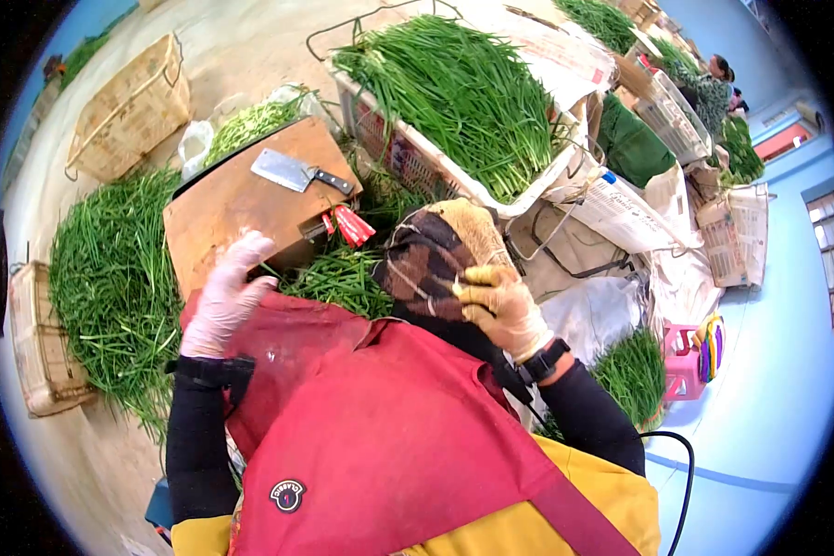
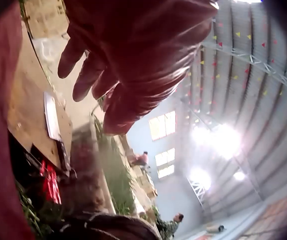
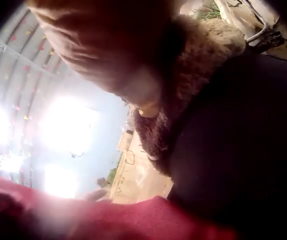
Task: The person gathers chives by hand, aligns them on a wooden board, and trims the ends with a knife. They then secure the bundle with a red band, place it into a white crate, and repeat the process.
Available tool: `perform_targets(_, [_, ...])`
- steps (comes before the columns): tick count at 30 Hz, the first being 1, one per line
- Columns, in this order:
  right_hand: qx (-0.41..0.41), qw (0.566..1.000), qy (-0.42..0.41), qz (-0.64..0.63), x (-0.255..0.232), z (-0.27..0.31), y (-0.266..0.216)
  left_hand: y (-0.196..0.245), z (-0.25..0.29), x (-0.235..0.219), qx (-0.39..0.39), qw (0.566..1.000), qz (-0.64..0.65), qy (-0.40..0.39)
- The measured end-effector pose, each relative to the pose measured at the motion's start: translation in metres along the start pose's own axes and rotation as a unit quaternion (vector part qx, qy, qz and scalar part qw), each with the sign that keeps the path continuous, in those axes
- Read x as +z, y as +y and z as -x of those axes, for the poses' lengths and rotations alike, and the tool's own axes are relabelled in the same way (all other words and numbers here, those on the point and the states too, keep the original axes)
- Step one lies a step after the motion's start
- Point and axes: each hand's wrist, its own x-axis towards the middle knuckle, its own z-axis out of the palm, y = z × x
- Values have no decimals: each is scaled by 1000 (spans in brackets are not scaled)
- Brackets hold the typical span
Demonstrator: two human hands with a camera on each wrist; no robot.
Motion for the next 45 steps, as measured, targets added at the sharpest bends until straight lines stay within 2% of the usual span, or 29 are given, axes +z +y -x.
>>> perform_targets(1, [18, 1000, -24, -6, -6, 4, -7, 8, -11, 10, 17, 1000, -1, -22])
perform_targets(2, [35, 998, -48, -12, -14, 6, -14, 14, -18, 19, 14, 998, 44, -46])
perform_targets(4, [58, 991, -111, -47, -31, 13, -14, 20, -29, 33, 2, 993, 38, -109])
perform_targets(6, [81, 972, -199, -94, -44, 23, 1, 17, -35, 43, 1, 991, 47, -124])
perform_targets(9, [109, 951, -263, -119, -76, 5, -11, 7, -42, 49, -6, 988, 36, -151])
perform_targets(10, [158, 944, -235, -169, -84, -4, -11, 1, -44, 50, -10, 987, 34, -157])
perform_targets(12, [175, 970, -123, -119, -93, -26, 10, -6, -52, 50, -26, 985, 27, -171])
perform_targets(13, [281, 910, -22, -303, -86, -38, 21, -12, -57, 51, -28, 984, 34, -171])
perform_targets(14, [201, 956, -47, -208, -87, -57, 46, -19, -62, 54, -29, 984, 41, -170])
perform_targets(16, [256, 933, -66, -245, -83, -122, 43, -33, -74, 61, -21, 986, 39, -161])
perform_targets(18, [214, 939, -89, -253, -63, -183, 63, -38, -91, 61, -42, 980, 98, -167])
perform_targets(20, [201, 926, -95, -304, -32, -243, 95, -55, -102, 74, -56, 970, 186, -149])
perform_targets(22, [182, 942, -90, -267, 2, -305, 139, -63, -113, 78, -89, 965, 187, -160])
perform_targets(24, [185, 953, -73, -230, 30, -366, 174, -80, -112, 90, -118, 962, 188, -160])
perform_targets(27, [207, 970, -38, -124, 67, -446, 218, -97, -118, 93, -158, 947, 185, -208])
perform_targets(28, [232, 968, -36, -87, 71, -466, 219, -99, -122, 90, -160, 945, 164, -234])
perform_targets(30, [248, 968, -42, -9, 90, -500, 242, -104, -129, 90, -168, 931, 216, -242])
perform_targets(34, [246, 960, -110, 79, 120, -533, 265, -102, -145, 83, -170, 924, 229, -257])
perform_targets(35, [272, 949, -130, 94, 122, -535, 266, -104, -146, 84, -157, 926, 229, -257])
perform_targets(38, [265, 949, -150, 78, 127, -536, 271, -108, -151, 84, -138, 928, 225, -264])
perform_targets(42, [314, 911, -267, 32, 117, -543, 273, -108, -156, 83, -142, 919, 245, -273])
perform_targets(45, [282, 928, -242, 31, 109, -536, 239, -108, -155, 86, -144, 920, 241, -274])
